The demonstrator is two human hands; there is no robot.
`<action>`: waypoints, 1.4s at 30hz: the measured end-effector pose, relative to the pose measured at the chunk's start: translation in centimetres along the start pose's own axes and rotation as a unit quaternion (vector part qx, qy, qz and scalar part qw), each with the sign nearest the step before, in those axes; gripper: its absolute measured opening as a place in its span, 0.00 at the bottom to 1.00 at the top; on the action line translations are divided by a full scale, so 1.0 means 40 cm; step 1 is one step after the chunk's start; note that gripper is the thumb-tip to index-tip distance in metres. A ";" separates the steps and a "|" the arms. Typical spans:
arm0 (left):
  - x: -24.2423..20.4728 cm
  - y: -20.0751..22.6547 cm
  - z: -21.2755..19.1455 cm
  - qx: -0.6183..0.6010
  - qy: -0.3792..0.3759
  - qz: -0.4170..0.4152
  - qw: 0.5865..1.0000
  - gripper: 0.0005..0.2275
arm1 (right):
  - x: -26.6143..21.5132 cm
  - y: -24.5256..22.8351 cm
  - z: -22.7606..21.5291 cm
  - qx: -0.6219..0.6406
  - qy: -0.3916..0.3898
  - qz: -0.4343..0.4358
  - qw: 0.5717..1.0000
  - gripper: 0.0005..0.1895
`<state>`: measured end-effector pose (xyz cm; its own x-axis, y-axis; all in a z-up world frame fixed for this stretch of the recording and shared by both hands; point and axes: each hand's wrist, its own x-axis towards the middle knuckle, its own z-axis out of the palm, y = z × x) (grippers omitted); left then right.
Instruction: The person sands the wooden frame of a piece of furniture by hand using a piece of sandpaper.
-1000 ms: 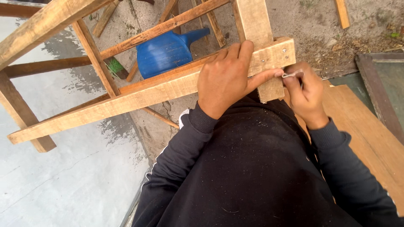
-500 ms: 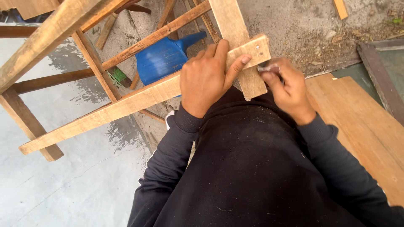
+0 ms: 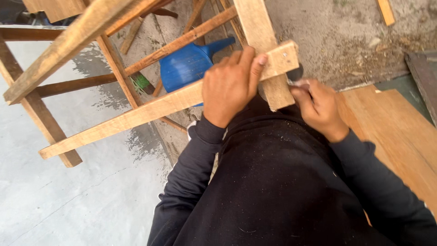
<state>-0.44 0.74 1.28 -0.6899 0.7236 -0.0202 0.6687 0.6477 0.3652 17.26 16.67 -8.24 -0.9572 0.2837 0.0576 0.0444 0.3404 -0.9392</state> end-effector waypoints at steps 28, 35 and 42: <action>0.001 -0.002 0.020 -0.025 0.032 -0.008 0.999 0.20 | 0.020 -0.035 -0.029 0.003 -0.053 -0.041 0.998 0.03; -0.005 0.000 0.018 -0.020 0.071 0.014 0.997 0.21 | 0.098 -0.103 -0.069 -0.184 -0.078 -0.136 0.970 0.04; -0.008 -0.006 0.027 -0.032 0.082 0.001 0.996 0.21 | 0.119 -0.201 -0.102 -0.287 -0.201 -0.202 0.914 0.02</action>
<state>-0.05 0.62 0.19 -0.7277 0.6734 0.1304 0.6549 0.6254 0.4243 13.53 18.94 0.96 -0.9512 -0.2832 0.1227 -0.3041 0.7920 -0.5294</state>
